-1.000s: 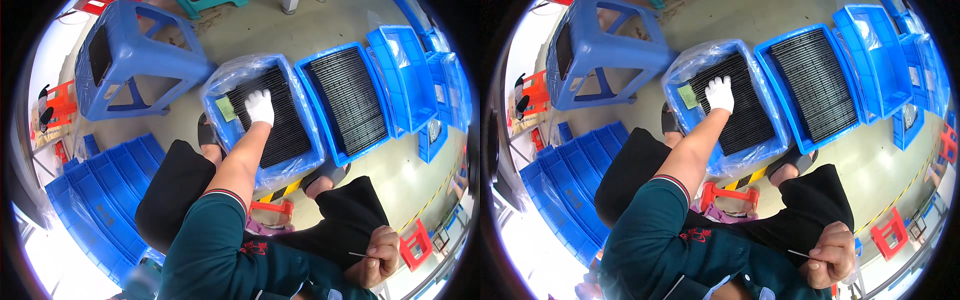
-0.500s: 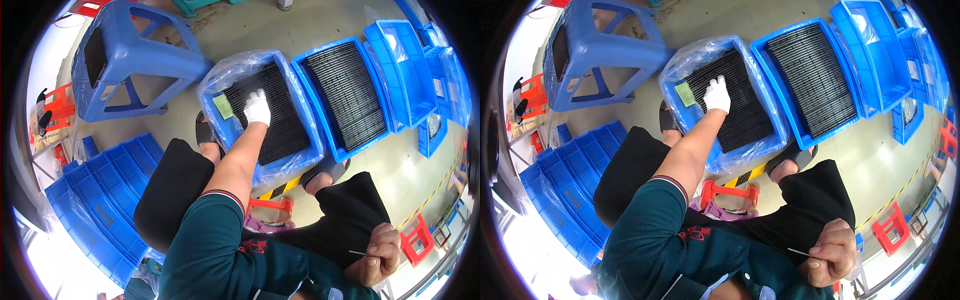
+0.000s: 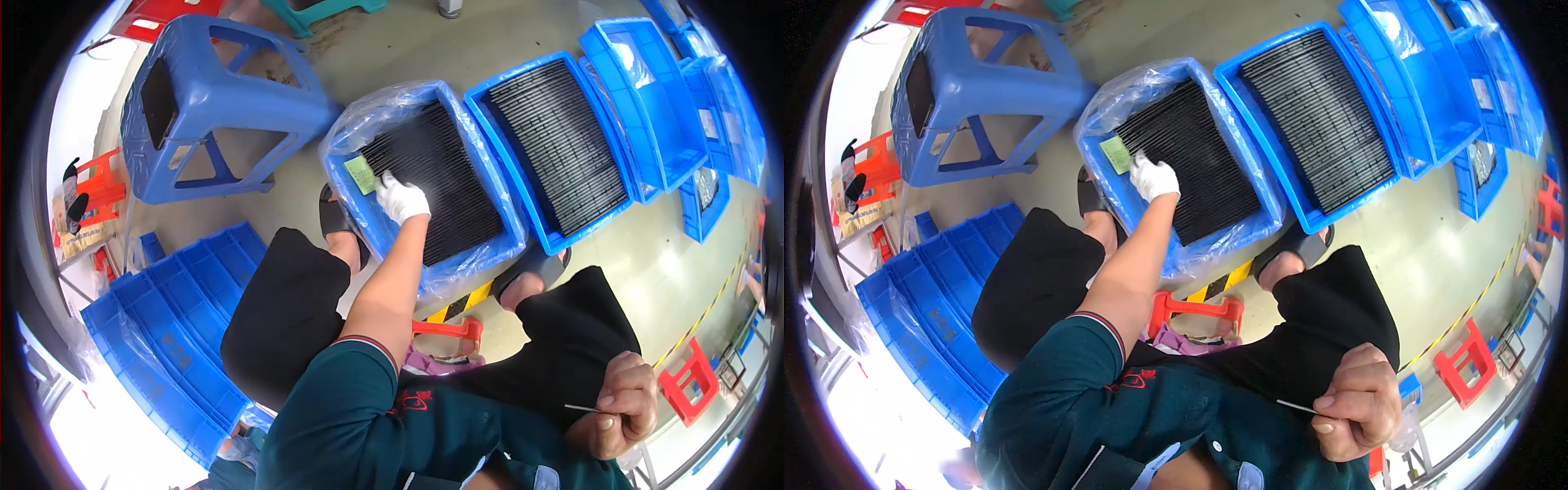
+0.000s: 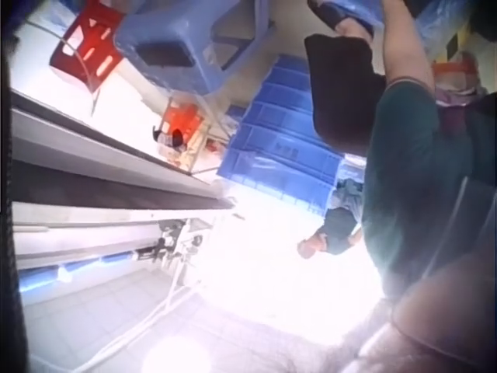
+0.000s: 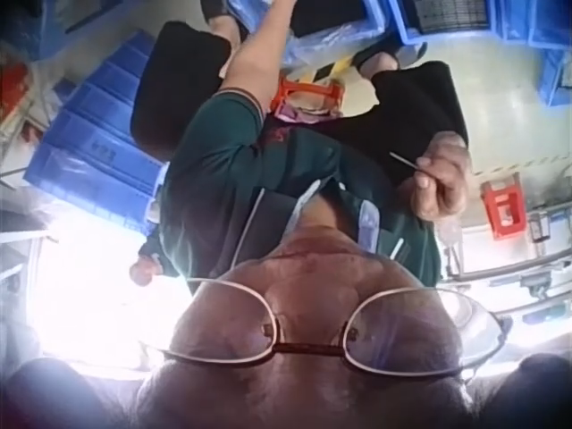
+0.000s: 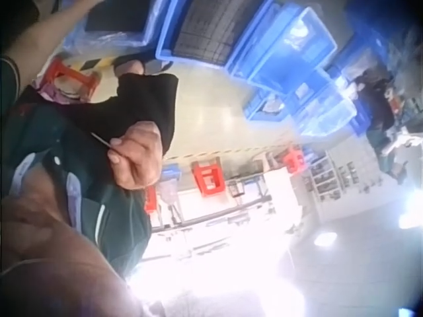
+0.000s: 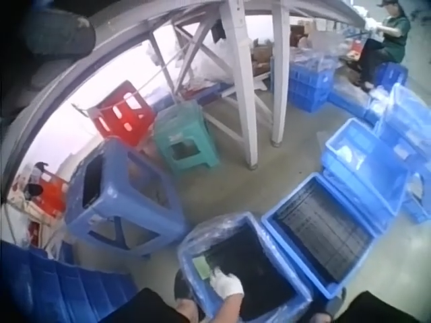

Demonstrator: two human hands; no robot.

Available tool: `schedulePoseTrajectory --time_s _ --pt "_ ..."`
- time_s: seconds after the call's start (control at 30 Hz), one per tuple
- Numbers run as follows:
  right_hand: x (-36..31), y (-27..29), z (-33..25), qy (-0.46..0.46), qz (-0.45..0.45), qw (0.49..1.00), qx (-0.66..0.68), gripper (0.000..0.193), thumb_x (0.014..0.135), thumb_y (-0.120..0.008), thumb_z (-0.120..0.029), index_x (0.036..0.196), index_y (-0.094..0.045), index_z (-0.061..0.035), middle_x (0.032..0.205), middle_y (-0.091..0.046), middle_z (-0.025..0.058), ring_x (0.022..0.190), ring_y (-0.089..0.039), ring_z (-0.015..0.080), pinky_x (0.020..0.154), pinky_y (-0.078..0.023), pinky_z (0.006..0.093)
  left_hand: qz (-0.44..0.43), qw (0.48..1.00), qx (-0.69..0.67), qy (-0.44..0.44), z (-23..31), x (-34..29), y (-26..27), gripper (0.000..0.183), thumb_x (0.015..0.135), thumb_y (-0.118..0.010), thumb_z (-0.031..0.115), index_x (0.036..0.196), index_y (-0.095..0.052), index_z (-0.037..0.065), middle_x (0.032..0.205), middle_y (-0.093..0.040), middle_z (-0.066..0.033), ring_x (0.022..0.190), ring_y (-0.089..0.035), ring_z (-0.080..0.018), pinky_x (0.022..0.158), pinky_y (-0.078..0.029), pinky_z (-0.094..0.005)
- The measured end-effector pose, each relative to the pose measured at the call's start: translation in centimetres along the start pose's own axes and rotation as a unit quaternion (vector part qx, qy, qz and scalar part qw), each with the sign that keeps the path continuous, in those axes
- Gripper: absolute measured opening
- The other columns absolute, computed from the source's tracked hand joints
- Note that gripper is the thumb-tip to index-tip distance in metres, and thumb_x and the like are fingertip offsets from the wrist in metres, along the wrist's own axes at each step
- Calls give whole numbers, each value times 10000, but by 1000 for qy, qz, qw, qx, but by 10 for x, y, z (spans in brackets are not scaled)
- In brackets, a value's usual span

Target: Sorting and inspecting thin metal rods from a blue plastic bin.

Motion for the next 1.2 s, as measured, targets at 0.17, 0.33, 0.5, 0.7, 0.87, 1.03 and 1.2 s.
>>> schedulePoseTrajectory --time_s 0.17,0.33,0.5,0.7,0.87,1.03,1.2 --pt "-3 3 0 20 -21 1000 10 139 735 -721 -128 811 -649 -37 764 -560 69 622 -524 174 547 -366 295 2 991 -74 113 -15 24 1 500 785 -597 85 1278 -514 70 1293 -524 -207 1146 -538 -373 973 -443 -415" --pt "-6 9 -2 18 -42 999 17 151 725 -750 -136 817 -670 -47 776 -567 64 637 -545 158 548 -373 291 -53 942 -200 266 -36 35 -42 449 817 -543 106 1266 -543 85 1234 -590 -183 1119 -577 -356 958 -471 -399" --pt "-7 11 -4 19 -37 998 54 177 721 -779 -152 836 -693 -50 785 -570 58 644 -553 156 555 -383 288 -61 902 -289 314 -96 95 -74 419 815 -575 130 1233 -585 144 1191 -627 -132 1047 -611 -303 879 -481 -355" --pt "5 22 -27 87 -57 989 107 219 715 -795 -142 886 -711 -33 797 -591 73 644 -570 167 554 -410 276 -7 927 -248 282 -98 153 -29 333 811 -607 212 1114 -635 80 1088 -652 -130 918 -612 -269 791 -495 -344" --pt "-9 32 2 -4 -27 999 22 197 719 -770 -77 891 -691 -24 810 -596 88 673 -584 214 587 -454 302 -52 981 -123 141 -3 18 -18 466 772 -636 185 1196 -571 5 1155 -619 -216 987 -626 -339 853 -497 -387" --pt "-41 34 8 -40 39 998 -31 189 714 -760 -63 880 -673 -42 809 -604 82 690 -593 225 610 -462 319 -94 956 -129 -246 104 -38 13 503 788 -649 119 1251 -523 -31 1262 -544 -211 1192 -502 -338 1047 -374 -401" --pt "-57 35 16 -36 40 997 -51 176 708 -764 -83 853 -668 -52 803 -614 76 698 -599 227 607 -462 329 -295 838 -100 -449 196 -150 -15 516 740 -674 198 1209 -567 10 1176 -603 -199 1135 -544 -333 1002 -410 -397"
Point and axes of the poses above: each hand's wrist, its own x-axis towards the middle knuckle, its own y-axis out of the back of the hand, z = x × y, the point moved 4 cm from there along x, towards the middle knuckle
